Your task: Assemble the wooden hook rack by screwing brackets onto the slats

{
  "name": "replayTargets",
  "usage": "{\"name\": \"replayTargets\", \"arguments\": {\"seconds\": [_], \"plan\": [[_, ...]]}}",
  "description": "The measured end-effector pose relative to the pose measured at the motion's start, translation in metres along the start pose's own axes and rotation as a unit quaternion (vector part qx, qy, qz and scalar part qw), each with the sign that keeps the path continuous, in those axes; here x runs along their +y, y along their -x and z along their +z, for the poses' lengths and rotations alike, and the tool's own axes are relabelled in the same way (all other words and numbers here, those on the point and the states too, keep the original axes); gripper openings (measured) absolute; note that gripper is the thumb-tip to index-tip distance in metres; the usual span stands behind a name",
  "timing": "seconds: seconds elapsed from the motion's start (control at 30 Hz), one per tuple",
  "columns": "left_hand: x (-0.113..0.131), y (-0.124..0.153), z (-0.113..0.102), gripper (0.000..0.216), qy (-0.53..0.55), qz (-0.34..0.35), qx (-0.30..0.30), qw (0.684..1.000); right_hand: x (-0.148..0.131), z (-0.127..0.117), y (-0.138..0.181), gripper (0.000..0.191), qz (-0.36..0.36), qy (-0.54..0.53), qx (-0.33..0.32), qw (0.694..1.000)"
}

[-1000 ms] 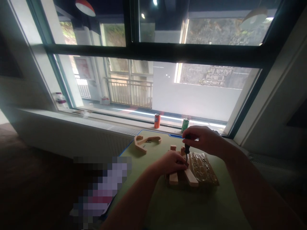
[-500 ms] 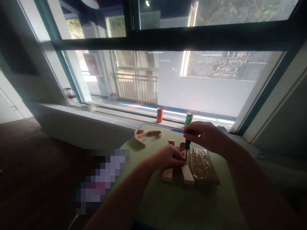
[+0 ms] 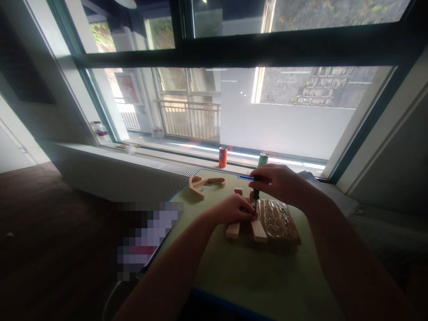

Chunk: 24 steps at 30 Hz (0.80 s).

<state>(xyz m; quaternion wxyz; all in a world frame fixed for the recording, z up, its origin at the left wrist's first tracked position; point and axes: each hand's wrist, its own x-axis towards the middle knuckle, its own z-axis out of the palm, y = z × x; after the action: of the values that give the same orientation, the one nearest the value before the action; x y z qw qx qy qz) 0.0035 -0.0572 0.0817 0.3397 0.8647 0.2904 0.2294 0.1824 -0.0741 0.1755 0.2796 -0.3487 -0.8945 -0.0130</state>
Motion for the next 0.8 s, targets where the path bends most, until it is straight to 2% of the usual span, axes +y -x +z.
{"name": "replayTargets", "arguments": {"seconds": [0.1, 0.2, 0.3, 0.4, 0.47, 0.6, 0.7, 0.8], "plan": [[-0.001, 0.0, 0.0, 0.027, 0.01, 0.008, 0.002, 1.0, -0.003, -0.003, 0.002, 0.024, -0.018, -0.03, -0.005, 0.999], [-0.001, -0.001, 0.001, 0.027, 0.006, 0.006, -0.001, 1.0, 0.001, -0.006, 0.003, 0.025, 0.001, -0.03, -0.003, 1.0], [0.0, -0.001, 0.001, 0.027, -0.004, -0.001, 0.001, 1.0, 0.004, -0.004, 0.003, 0.025, 0.021, 0.026, -0.01, 0.999], [-0.001, -0.001, 0.003, 0.028, -0.009, -0.005, 0.004, 1.0, 0.001, 0.002, 0.001, 0.035, 0.036, 0.097, -0.006, 0.995], [-0.003, -0.001, 0.003, 0.028, -0.01, -0.006, 0.004, 1.0, -0.003, 0.004, 0.002, 0.035, 0.047, 0.124, 0.0, 0.991], [-0.004, -0.002, 0.004, 0.03, -0.005, -0.01, 0.007, 1.0, -0.007, -0.001, 0.006, 0.027, 0.045, 0.087, -0.016, 0.995], [-0.003, -0.002, 0.002, 0.029, -0.006, -0.007, 0.002, 1.0, -0.007, -0.007, 0.009, 0.028, 0.046, 0.036, -0.035, 0.998], [-0.001, -0.002, 0.001, 0.029, 0.007, -0.009, -0.004, 1.0, -0.002, -0.009, 0.009, 0.028, 0.054, 0.037, -0.027, 0.997]]}}
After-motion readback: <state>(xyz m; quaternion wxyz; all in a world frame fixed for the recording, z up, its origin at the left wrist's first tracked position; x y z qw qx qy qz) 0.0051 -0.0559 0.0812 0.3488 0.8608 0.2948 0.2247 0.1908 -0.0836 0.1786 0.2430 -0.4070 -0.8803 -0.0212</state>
